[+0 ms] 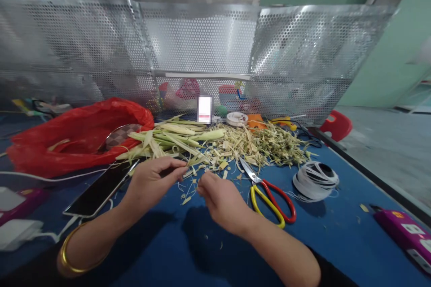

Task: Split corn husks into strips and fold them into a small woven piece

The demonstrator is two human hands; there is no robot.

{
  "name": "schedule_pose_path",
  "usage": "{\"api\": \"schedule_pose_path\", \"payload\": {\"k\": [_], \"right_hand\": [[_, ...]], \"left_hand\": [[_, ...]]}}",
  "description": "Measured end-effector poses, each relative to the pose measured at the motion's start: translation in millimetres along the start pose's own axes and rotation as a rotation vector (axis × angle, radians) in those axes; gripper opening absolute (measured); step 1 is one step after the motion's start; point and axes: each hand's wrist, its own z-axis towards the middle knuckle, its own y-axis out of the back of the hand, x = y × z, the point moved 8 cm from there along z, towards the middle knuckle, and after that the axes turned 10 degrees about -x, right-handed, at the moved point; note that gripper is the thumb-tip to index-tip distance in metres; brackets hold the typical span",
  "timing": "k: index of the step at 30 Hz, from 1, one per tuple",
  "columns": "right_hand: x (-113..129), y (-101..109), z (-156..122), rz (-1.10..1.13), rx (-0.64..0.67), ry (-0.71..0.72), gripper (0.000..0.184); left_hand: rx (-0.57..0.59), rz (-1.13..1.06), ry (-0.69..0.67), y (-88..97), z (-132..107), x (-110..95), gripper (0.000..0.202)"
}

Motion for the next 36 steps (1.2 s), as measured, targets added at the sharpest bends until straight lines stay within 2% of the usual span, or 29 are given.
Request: {"api": "schedule_pose_path", "payload": {"k": [2, 4, 8, 10, 13, 16, 18, 20, 24, 27, 29, 31, 32, 34, 36], "right_hand": [[24.8, 1.9, -5.3, -0.110, -0.057, 0.185, 0.013], [40.0, 3.9, -8.7, -0.095, -0.092, 0.288, 0.012], [42.8, -0.4, -8.1, 0.072, -0.026, 0.280, 0.014], [41.7, -5.2, -8.9, -0.002, 0.006, 0.292, 0.016], [45.8, -11.6, -13.9, -0.194, 0.013, 0.392, 0.018], [48.1, -16.8, -17.9, -0.241, 0.036, 0.437, 0.018], [48.4, -16.7, -17.8, -0.193, 0.058, 0.418, 0.016], [48.3, -10.3, -14.7, -0.100, 0.051, 0.356, 0.016], [41.6, 18.0, -2.8, 0.147, -0.054, 0.150, 0.018], [25.7, 36.4, 6.5, 0.267, -0.139, 0.036, 0.021], [5.2, 39.8, 11.8, 0.326, -0.171, -0.056, 0.023], [-17.9, 35.3, 14.4, 0.342, -0.185, -0.144, 0.023], [-29.0, 30.4, 14.3, 0.324, -0.182, -0.192, 0.021], [-42.9, 17.4, 11.5, 0.293, -0.156, -0.253, 0.021], [-40.6, 4.8, 6.7, 0.238, -0.119, -0.231, 0.021]], "left_hand": [[-0.007, 0.003, 0.015, -2.3, -0.1, 2.6, 0.014], [0.028, -0.010, 0.020, -7.7, -0.8, 3.5, 0.015], [0.106, 0.001, -0.038, -17.3, -4.2, 1.1, 0.016], [0.119, 0.026, -0.103, -20.0, -6.3, -1.3, 0.017], [0.114, 0.059, -0.195, -23.6, -10.0, -3.7, 0.018], [0.101, 0.098, -0.283, -27.6, -14.8, -5.3, 0.019], [0.105, 0.151, -0.342, -30.9, -17.9, -5.4, 0.020], [0.164, 0.221, -0.408, -37.0, -21.1, -5.4, 0.018], [0.414, 0.318, -0.584, -52.2, -32.5, -10.2, 0.017], [0.568, 0.173, -0.657, -52.5, -41.3, -23.7, 0.018], [0.625, 0.016, -0.619, -48.2, -42.3, -33.0, 0.017], [0.594, -0.095, -0.559, -41.1, -37.4, -39.4, 0.016], [0.533, -0.129, -0.533, -35.7, -32.7, -41.2, 0.016], [0.345, -0.154, -0.475, -22.2, -21.0, -40.4, 0.014], [0.142, -0.132, -0.404, -8.3, -11.0, -33.9, 0.011]]}}
